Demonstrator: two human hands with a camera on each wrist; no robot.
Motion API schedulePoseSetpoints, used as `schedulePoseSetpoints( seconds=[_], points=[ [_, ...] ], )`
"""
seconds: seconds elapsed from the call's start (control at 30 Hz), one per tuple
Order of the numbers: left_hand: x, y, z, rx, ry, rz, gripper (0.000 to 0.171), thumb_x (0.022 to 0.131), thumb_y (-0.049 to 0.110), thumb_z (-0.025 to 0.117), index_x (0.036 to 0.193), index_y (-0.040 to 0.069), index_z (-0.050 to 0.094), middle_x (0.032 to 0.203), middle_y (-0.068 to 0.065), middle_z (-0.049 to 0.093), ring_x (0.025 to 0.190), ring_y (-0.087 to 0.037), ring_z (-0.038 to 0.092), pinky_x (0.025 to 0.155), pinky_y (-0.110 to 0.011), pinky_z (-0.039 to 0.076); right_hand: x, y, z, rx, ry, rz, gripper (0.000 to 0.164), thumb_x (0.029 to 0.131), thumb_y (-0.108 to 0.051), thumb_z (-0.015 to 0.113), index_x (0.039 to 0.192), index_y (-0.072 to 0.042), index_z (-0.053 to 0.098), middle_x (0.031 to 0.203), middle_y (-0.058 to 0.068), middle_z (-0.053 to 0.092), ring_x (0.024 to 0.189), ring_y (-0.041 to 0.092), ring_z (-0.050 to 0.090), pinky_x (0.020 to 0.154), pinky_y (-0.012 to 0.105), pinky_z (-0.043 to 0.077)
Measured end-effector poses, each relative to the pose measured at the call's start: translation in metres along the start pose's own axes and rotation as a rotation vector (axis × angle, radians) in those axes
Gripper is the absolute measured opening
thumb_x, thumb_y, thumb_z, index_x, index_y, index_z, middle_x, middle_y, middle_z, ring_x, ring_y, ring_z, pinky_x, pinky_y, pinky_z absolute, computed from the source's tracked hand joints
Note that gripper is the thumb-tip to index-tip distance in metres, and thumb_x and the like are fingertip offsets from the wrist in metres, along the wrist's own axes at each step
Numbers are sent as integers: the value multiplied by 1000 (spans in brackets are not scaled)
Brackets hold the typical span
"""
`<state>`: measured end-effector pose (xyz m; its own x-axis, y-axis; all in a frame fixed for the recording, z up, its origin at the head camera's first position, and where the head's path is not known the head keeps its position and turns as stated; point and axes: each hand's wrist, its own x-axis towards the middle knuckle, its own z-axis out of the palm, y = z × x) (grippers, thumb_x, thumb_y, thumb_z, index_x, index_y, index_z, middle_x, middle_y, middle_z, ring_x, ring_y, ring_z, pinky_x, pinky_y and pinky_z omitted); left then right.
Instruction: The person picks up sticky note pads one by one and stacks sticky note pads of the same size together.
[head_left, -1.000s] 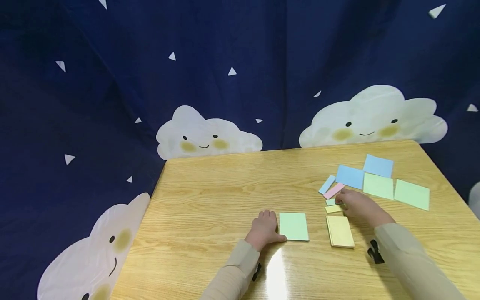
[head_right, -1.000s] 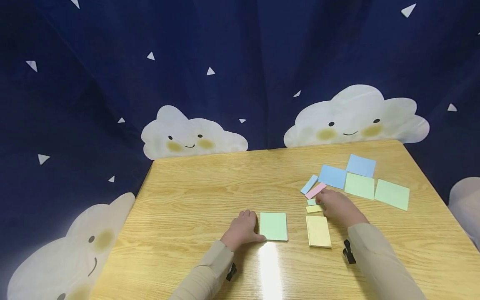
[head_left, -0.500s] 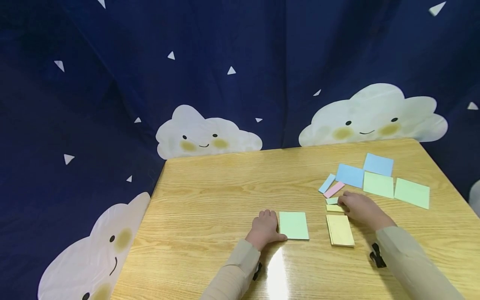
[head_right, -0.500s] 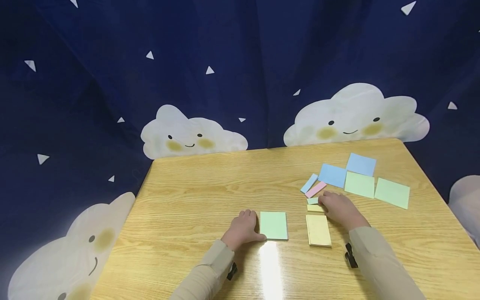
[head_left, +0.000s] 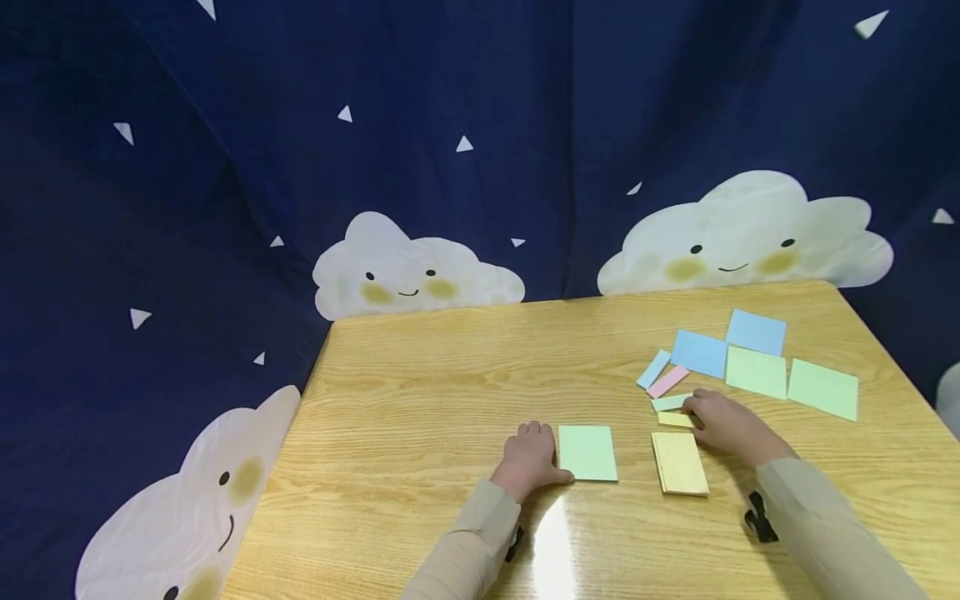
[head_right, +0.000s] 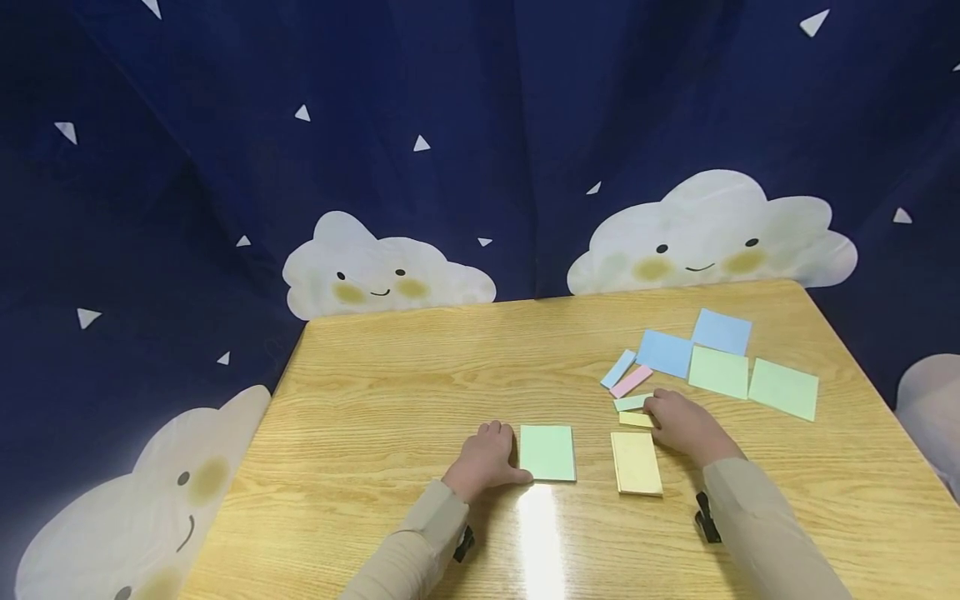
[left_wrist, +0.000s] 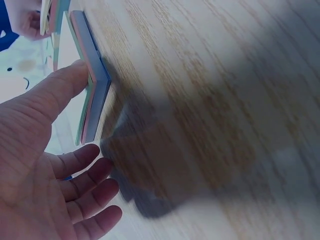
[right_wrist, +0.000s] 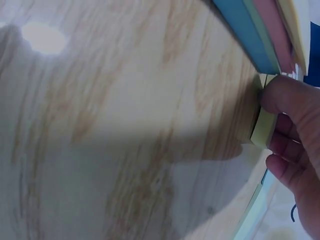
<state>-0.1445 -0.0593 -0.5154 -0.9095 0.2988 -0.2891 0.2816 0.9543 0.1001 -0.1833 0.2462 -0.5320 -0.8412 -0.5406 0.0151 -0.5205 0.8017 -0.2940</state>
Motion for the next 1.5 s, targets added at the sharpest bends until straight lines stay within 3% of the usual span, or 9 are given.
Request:
schedulePoseSetpoints(
  seconds=[0.23,0.73,1.23,1.5],
  points=[
    [-4,3,-7,19,-30,-12,65,66,57,69,103,6,52,98,-7,49,91,-21,46,70,-33,43,-8,4,2,34,16,41,14,70,-2,65,76,-4,53,70,0,41,60,12,36,54,31,34],
    [-4,2,-7,30,-39,-10,65,68,59,66,105,7,51,96,-5,48,89,-19,45,68,-32,42,-26,8,4,83,45,125,22,67,-7,64,71,-10,42,65,0,34,58,14,31,54,31,27],
    [-5,2,-9,22,-23,4,62,68,58,66,104,10,51,96,-5,48,90,-20,46,69,-33,42,-38,-9,-12,89,66,217,20,66,-6,62,76,0,47,70,4,40,61,17,35,52,32,32],
    [-4,0,-8,21,-29,8,63,69,58,66,107,11,51,98,-5,48,92,-21,47,70,-34,41,-46,-21,-28,87,70,316,21,68,-5,62,78,2,46,70,7,41,59,19,38,51,33,34]
  ],
)
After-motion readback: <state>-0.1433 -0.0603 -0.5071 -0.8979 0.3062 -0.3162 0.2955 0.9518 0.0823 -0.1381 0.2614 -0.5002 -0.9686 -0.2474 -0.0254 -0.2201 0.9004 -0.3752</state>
